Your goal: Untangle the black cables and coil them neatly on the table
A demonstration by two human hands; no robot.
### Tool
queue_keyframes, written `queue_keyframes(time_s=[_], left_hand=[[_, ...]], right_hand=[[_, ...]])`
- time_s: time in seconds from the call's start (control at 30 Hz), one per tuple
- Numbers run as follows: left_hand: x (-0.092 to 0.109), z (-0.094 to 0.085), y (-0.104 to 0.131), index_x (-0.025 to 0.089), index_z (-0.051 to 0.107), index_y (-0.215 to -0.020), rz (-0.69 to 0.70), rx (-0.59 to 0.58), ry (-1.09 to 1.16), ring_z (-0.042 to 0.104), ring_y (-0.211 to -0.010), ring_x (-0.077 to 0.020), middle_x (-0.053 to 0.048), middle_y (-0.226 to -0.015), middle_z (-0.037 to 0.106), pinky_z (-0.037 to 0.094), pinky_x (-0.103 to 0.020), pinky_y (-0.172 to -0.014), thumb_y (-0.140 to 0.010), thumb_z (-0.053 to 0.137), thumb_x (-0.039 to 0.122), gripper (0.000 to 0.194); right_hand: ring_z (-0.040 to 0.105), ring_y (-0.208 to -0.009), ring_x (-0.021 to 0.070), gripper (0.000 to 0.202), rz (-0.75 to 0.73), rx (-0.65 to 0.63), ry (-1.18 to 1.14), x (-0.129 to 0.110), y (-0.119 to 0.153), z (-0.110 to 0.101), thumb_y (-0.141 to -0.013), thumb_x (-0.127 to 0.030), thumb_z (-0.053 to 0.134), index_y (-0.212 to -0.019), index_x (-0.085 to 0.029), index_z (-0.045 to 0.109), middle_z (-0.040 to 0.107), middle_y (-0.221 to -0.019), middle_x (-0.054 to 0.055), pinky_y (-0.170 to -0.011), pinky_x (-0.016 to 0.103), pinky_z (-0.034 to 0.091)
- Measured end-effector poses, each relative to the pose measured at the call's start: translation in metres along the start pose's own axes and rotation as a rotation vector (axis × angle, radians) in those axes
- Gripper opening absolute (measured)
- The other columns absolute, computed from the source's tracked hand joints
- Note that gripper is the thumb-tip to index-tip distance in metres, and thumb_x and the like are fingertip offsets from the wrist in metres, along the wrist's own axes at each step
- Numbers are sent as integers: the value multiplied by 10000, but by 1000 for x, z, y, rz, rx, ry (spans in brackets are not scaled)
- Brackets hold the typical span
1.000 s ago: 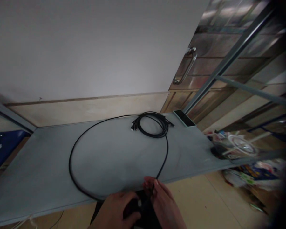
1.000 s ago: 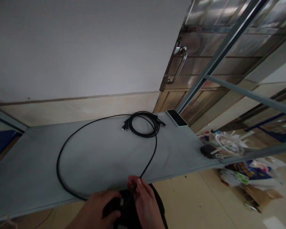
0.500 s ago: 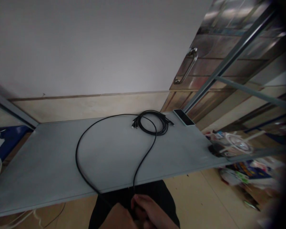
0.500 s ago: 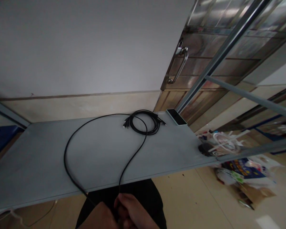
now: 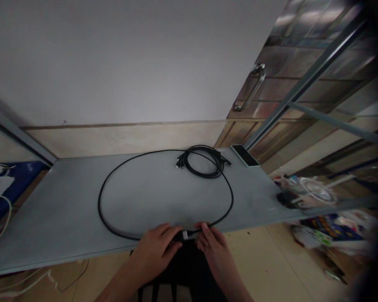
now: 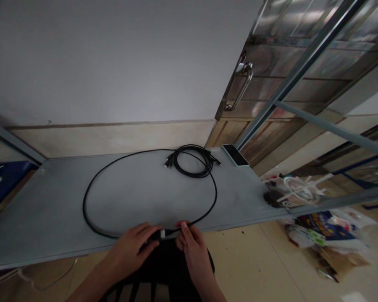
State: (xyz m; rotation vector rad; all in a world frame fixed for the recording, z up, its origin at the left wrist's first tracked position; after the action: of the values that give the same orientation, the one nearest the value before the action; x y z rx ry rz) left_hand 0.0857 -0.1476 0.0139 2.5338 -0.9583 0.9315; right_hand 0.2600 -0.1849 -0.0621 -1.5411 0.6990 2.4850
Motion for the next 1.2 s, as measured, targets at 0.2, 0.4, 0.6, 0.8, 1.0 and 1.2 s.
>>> queue_keyframes(time_s=[0.2,0.4,0.6,0.8,1.0,1.2], left_hand=[[-26,14,-29,238,599,-1322,-6,7,-57,656,-986,-229,-78,-1100,688,525,-367,-889,-977,505,307,363],[-24,31,-46,198,685,-1199,50,92,-38,618,-1066,-273,-114,-1108,685,503,-418,-934,-915,606,265,302],[-38,4,-48,213,745,-1108,2,113,560,650,-1005,-250,-102,-1101,729,496,-378,-921,-877,660,387,301],[-65,1,-51,136,737,-922,-314,385,1429,682,-961,-242,-130,-1024,744,518,-356,-875,-862,673,468,343],[-81,-30,-66,181,593,-847,-292,479,2004,419,-411,-63,90,-514,405,427,-197,-484,-903,660,334,176],[-129,-62,-87,122,623,-902,-515,172,1602,170,-378,-24,104,-546,255,80,-164,-368,-942,592,387,271]], right_hand=[[578,-701,179,335,66,-43,-207,-4,-16,9,-816,-522,725,-883,-193,738,619,-684,37,-664,311,483],[615,-760,173,325,85,-172,-269,-18,-26,43,-854,-485,700,-950,-181,764,676,-797,57,-703,303,503],[698,-871,214,197,107,-167,-316,-5,-20,57,-809,-396,777,-835,-201,766,728,-1061,71,-784,353,537],[662,-798,146,290,268,-228,-435,30,-5,83,-815,-331,779,-1082,-222,745,734,-1012,47,-710,284,517],[644,-772,156,226,327,-94,-465,21,-38,63,-731,-360,822,-839,-207,695,655,-775,-2,-714,305,530],[301,-411,53,364,33,-34,-93,-46,-114,28,-735,-371,779,-1039,-248,623,368,-573,-109,-382,181,252]])
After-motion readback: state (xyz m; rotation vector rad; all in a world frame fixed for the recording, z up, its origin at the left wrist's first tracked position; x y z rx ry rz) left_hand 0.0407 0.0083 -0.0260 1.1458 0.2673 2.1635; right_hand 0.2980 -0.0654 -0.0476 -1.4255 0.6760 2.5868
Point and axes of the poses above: each hand's wrist, its own y-axis away from the middle knuckle, its own z-axis out of the palm, x = y × z, the point moved 9 cm from there along -y, towards the middle knuckle
